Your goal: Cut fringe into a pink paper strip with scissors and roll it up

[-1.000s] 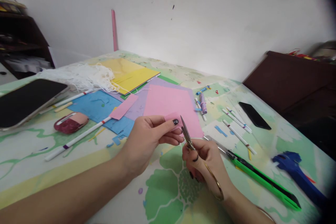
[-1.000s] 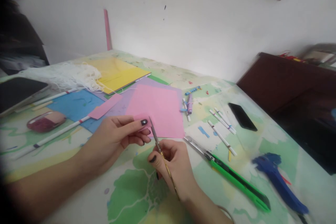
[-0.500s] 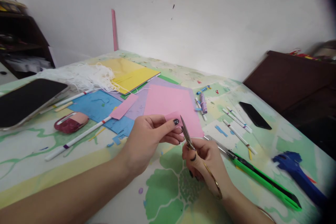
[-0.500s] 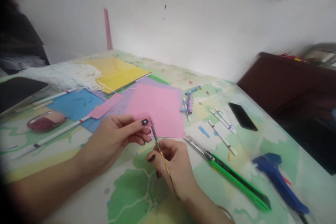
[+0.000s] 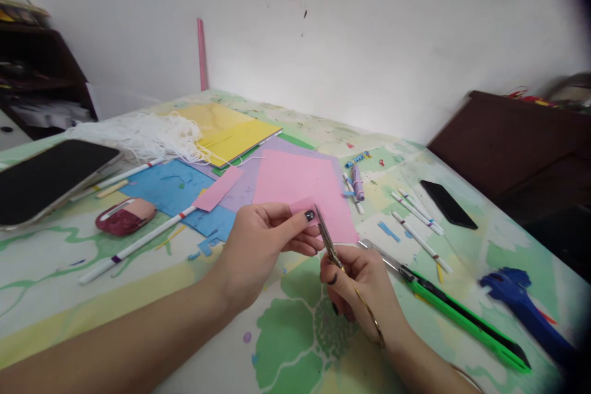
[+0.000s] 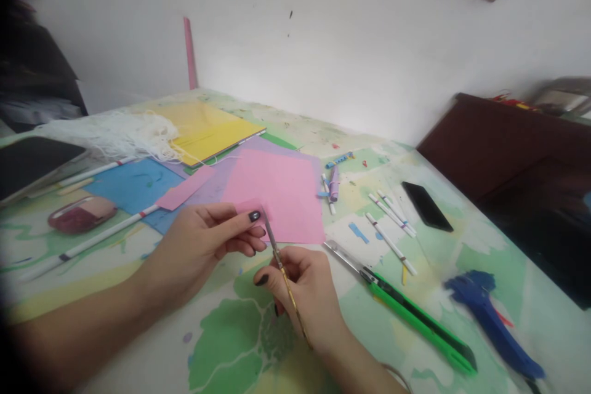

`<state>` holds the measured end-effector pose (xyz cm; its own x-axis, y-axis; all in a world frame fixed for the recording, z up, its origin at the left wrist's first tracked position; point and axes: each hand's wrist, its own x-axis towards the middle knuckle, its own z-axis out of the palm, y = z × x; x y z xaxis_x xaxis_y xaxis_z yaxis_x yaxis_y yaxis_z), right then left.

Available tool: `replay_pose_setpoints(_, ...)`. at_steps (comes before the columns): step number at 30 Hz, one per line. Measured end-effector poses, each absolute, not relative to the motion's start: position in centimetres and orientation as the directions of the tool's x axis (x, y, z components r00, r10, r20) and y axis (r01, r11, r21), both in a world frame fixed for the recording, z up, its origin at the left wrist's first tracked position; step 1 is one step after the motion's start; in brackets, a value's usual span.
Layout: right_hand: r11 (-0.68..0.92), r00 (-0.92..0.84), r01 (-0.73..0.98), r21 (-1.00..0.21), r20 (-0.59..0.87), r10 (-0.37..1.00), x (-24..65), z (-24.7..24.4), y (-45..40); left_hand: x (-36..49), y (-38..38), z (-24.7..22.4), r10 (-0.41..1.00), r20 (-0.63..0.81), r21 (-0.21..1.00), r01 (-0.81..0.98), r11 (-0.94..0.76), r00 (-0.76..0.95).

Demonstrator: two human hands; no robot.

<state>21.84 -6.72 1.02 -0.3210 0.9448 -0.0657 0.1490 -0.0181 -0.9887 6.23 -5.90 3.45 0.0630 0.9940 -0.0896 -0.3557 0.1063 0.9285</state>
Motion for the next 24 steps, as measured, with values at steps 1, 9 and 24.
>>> replay_pose_setpoints(1, -0.022, -0.315, 0.15, -0.988, -0.069, 0.946, 21.83, 1.0, -6.74, 6.23, -5.86, 3.44, 0.994, -0.09, 0.927, -0.358, 0.107, 0.064)
replay_pose_setpoints(9, -0.054, -0.283, 0.177, -0.983, -0.104, 0.953, 21.66, 1.14, -6.74, 6.24, -5.79, 3.35, 0.993, -0.091, 0.921, -0.372, 0.111, 0.071)
replay_pose_setpoints(24, -0.072, -0.251, 0.221, -0.972, -0.128, 0.96, 21.62, 1.44, -6.63, 6.21, -5.78, 3.4, 0.993, -0.096, 0.921, -0.372, 0.113, 0.064)
